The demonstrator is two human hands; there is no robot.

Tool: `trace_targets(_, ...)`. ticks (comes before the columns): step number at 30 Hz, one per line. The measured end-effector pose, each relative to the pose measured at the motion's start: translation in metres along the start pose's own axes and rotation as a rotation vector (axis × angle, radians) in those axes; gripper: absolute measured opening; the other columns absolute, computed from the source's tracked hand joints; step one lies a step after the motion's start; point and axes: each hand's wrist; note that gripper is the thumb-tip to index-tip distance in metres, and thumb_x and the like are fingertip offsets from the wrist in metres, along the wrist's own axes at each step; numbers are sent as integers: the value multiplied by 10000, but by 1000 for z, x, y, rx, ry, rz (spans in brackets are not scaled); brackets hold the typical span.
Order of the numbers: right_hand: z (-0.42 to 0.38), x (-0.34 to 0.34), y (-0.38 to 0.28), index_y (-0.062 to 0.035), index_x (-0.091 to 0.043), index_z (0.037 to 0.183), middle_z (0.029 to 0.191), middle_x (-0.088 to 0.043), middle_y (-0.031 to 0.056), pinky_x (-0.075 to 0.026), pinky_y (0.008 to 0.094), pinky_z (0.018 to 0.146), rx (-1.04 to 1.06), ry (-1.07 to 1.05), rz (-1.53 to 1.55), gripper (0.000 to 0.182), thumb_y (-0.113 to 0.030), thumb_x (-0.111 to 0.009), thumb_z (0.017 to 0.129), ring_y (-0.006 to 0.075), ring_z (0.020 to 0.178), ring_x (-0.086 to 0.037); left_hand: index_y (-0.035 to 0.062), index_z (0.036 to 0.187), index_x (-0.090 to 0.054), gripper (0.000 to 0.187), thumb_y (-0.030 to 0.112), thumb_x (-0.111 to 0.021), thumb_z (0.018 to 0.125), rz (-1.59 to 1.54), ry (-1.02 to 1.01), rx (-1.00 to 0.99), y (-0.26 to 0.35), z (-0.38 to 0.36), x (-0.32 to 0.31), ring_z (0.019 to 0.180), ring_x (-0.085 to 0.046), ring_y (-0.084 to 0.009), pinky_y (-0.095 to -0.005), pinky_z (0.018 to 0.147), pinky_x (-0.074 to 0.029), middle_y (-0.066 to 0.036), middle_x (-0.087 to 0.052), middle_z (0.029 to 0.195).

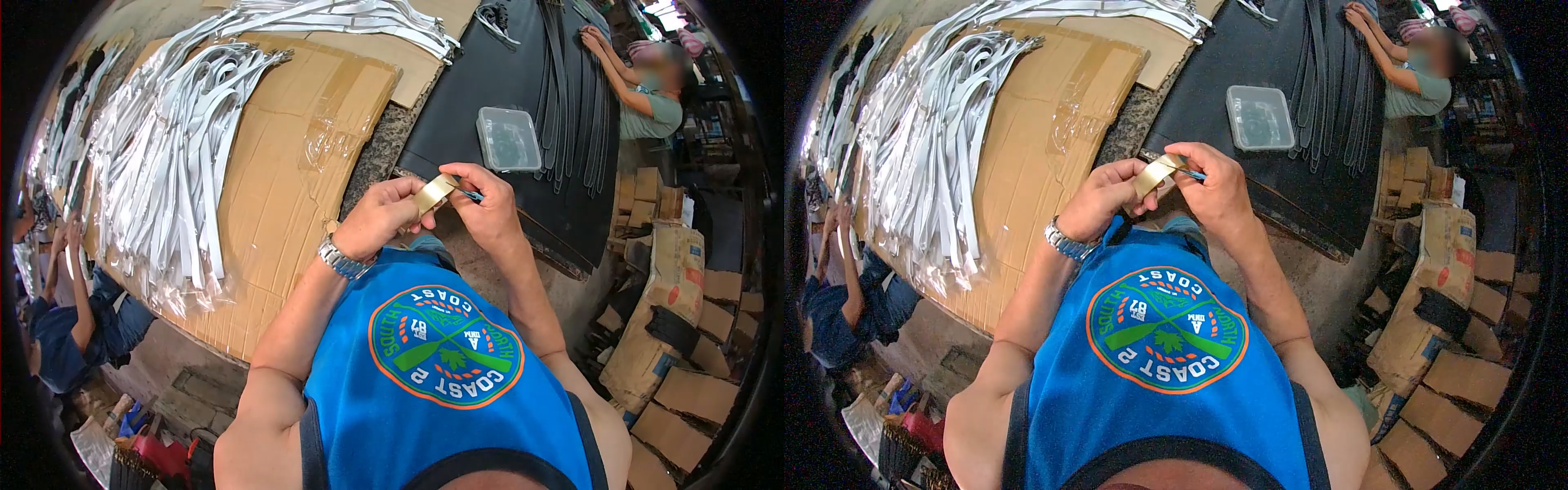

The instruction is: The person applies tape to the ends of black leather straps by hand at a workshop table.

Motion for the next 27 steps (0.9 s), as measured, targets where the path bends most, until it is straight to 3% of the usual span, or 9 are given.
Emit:
trace_targets(6, 2, 0, 1, -45, -649, 1050, 889, -656, 127, -500, 317, 672, 30, 21, -9, 300, 12, -632, 756, 214, 746, -621, 25, 1074, -591, 248, 154, -516, 876, -11, -15, -46, 3, -4, -4, 703, -551, -62, -211, 652, -451, -28, -649, 845)
trace_targets(10, 2, -6, 9, -43, -651, 1033, 973, -670, 150, -529, 349, 776, 49, 40, 75, 287, 3, -636, 750, 295, 934, -666, 8, 1057, -593, 233, 182, -533, 914, -42, 12, -7, 1, -4, -1, 719, -552, -76, -222, 671, -452, -35, -635, 840)
trace_targets(12, 2, -3, 8, -60, -650, 996, 977, -670, 151, -527, 386, 796, 90, 69, 43, 281, -35, -657, 716, 322, 925, -655, -2, 1034, -599, 237, 195, -525, 923, -19, 16, -1, 5, 0, -6, 707, -542, -83, -220, 644, -434, -36, -618, 809)
trace_targets(13, 1, -4, 13, -48, -652, 1047, 992, -667, 137, -533, 346, 783, 119, 64, 23, 308, -8, -645, 742, 268, 901, -671, 3, 1016, -602, 252, 226, -528, 922, 23, 36, -9, 6, 0, -7, 691, -532, -88, -217, 614, -410, -35, -608, 793)
trace_targets(15, -1, -6, 7, -61, -655, 1012, 952, -670, 130, -538, 354, 747, 163, 120, 23, 276, -21, -657, 740, 302, 884, -666, -9, 948, -582, 193, 107, -498, 818, -30, 48, -42, 6, -4, -10, 657, -513, -117, -231, 601, -394, -60, -593, 769)
trace_targets(16, -2, -11, 8, -73, -647, 963, 941, -667, 131, -526, 404, 761, 173, 149, 24, 254, -38, -649, 711, 337, 904, -645, -17, 936, -568, 229, 39, -458, 744, -11, 51, -44, 10, -7, -13, 654, -507, -134, -243, 609, -400, -71, -587, 754)
trace_targets(27, -13, -11, -1, -67, -626, 1008, 947, -663, 125, -519, 417, 755, 131, 140, 6, 286, -57, -660, 724, 337, 893, -646, 5, 909, -541, 218, 23, -463, 707, -105, 33, -1, 6, -9, -12, 657, -479, -144, -253, 629, -387, -71, -564, 742)
Point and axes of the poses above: each hand's wrist, its own z-axis towards the middle knuckle, its own x-axis out of the back of the hand, y = z × x
